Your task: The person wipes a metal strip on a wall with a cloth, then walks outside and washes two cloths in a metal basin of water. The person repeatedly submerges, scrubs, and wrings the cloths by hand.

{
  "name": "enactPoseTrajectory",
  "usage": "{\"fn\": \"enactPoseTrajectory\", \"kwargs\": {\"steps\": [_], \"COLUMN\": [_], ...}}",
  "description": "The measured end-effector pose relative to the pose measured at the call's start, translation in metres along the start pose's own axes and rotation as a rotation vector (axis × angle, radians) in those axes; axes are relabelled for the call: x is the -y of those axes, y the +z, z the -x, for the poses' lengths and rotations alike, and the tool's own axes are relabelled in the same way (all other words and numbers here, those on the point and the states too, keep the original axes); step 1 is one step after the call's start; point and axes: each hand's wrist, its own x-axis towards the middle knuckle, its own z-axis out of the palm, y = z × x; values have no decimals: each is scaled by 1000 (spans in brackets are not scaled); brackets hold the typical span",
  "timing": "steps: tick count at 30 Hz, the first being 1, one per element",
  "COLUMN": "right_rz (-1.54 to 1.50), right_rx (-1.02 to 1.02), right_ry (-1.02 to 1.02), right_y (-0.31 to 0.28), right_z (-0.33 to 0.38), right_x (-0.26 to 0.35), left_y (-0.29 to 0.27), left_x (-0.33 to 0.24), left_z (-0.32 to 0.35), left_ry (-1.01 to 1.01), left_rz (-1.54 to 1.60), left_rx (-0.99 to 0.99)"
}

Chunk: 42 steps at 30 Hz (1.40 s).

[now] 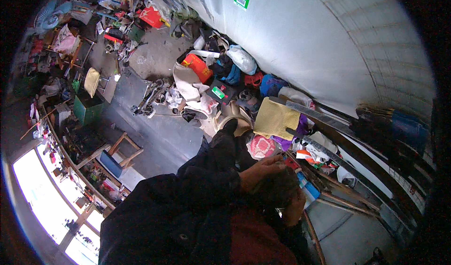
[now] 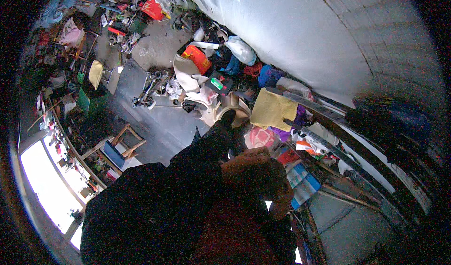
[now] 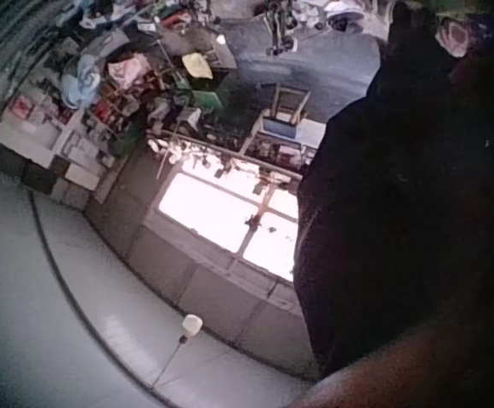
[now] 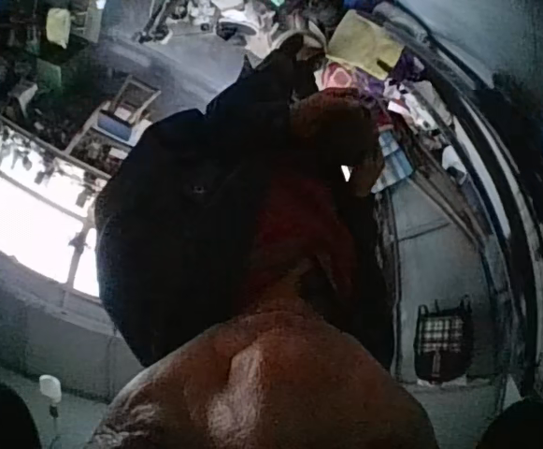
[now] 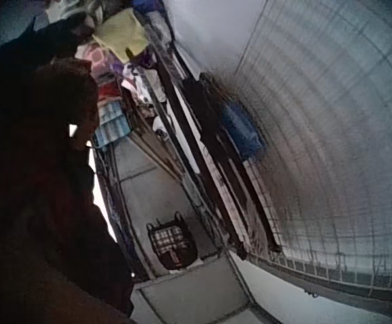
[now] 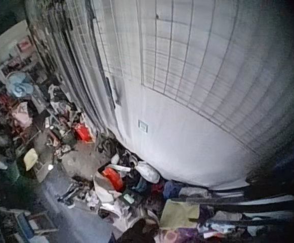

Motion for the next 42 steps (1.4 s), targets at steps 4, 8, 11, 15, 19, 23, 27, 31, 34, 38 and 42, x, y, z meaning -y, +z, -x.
{"fn": "enactPoseTrajectory", "kwargs": {"steps": [4, 8, 11, 15, 19, 23, 27, 31, 34, 38, 42], "right_rz": [307, 13, -48, 82, 396, 730, -633, -683, -761, -739, -980], "right_rx": [-76, -104, -146, -137, -125, -268, -193, -353, -434, -292, -401], "right_ry": [-176, -18, -45, -242, -407, -612, -241, -331, -290, -341, -342], "right_y": [3, 8, 12, 13, 9, 12, 40, 69, 75, 50, 42], "right_z": [1, 5, 2, -14, -34, -50, -64, -68, -16, 46, 57], "right_x": [-13, -20, -29, -51, -91, -159, -265, -383, -457, -521, -563], "left_y": [-23, -38, -53, -86, -130, -181, -260, -347, -374, -356, -321], "left_x": [6, 9, 16, 36, 62, 90, 130, 196, 242, 277, 301], "left_z": [-4, -7, -12, -20, -23, -18, -21, -27, -11, 30, 65], "left_ry": [65, 12, -61, -36, -113, -96, -181, 28, -39, 38, -79], "left_rz": [-182, -225, -275, -523, -805, -896, -1154, -1278, -1596, -1579, -1462], "left_rx": [-52, -79, -110, -120, -76, 18, 110, 252, 292, 375, 200]}}
